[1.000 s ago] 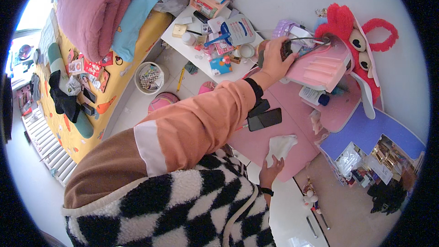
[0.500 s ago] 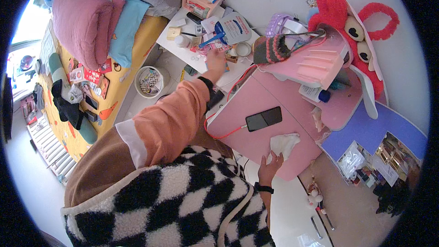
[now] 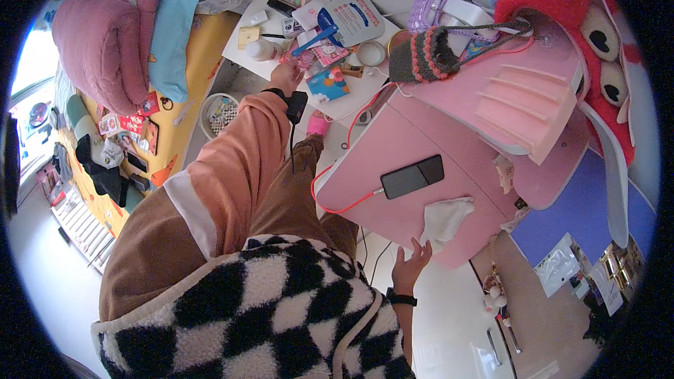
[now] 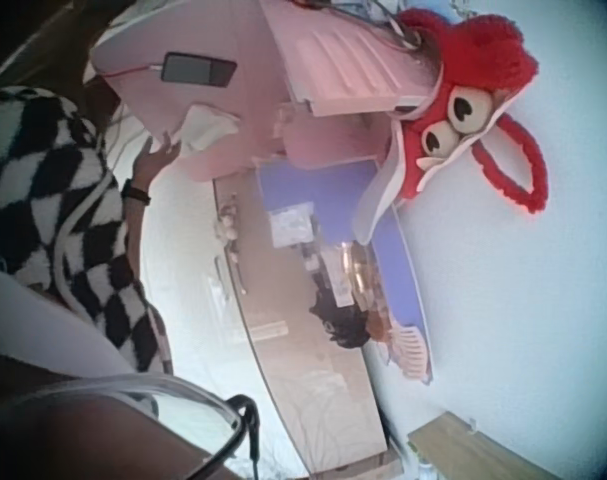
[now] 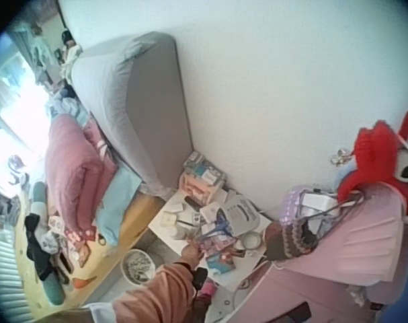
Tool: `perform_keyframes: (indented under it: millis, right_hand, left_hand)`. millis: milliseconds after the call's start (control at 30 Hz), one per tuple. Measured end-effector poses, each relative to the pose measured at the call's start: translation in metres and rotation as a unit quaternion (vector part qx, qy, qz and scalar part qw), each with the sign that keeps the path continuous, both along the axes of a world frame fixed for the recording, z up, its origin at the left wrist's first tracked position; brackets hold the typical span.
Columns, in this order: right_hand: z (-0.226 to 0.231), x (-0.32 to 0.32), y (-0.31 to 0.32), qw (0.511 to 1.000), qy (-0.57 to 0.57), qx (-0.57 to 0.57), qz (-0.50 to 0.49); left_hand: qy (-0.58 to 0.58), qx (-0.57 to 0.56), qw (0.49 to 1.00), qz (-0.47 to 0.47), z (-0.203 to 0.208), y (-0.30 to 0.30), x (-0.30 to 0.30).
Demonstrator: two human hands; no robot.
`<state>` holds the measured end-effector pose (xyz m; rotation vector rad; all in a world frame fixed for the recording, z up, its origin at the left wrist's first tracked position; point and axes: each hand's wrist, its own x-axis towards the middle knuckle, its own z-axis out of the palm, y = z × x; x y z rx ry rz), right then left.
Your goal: The person plugs a phone into a charger, then opens a drawer to retrieve and handle small items including a blue box and a white packet. They wipe the phone screen with a cloth and place it on the desk.
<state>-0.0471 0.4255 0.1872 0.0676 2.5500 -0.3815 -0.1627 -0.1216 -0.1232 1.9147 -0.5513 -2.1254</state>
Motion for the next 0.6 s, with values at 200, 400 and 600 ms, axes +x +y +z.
perform_keyframes:
  millis: [200, 400, 600]
  right_hand:
    - [-0.003, -0.016, -0.006, 0.999, 0.026, -0.021, 0.000]
    - [-0.003, -0.033, -0.029, 0.997, 0.040, -0.054, 0.028]
    - [0.021, -0.080, -0.093, 0.981, -0.051, -0.187, 0.006]
  left_hand:
    - [0.100, -0.027, 0.995, 0.000, 0.037, 0.001, 0.011]
    - [-0.003, -0.132, 0.972, -0.194, 0.094, 0.008, 0.063]
    - [0.087, -0.065, 0.964, -0.245, 0.186, 0.018, 0.124]
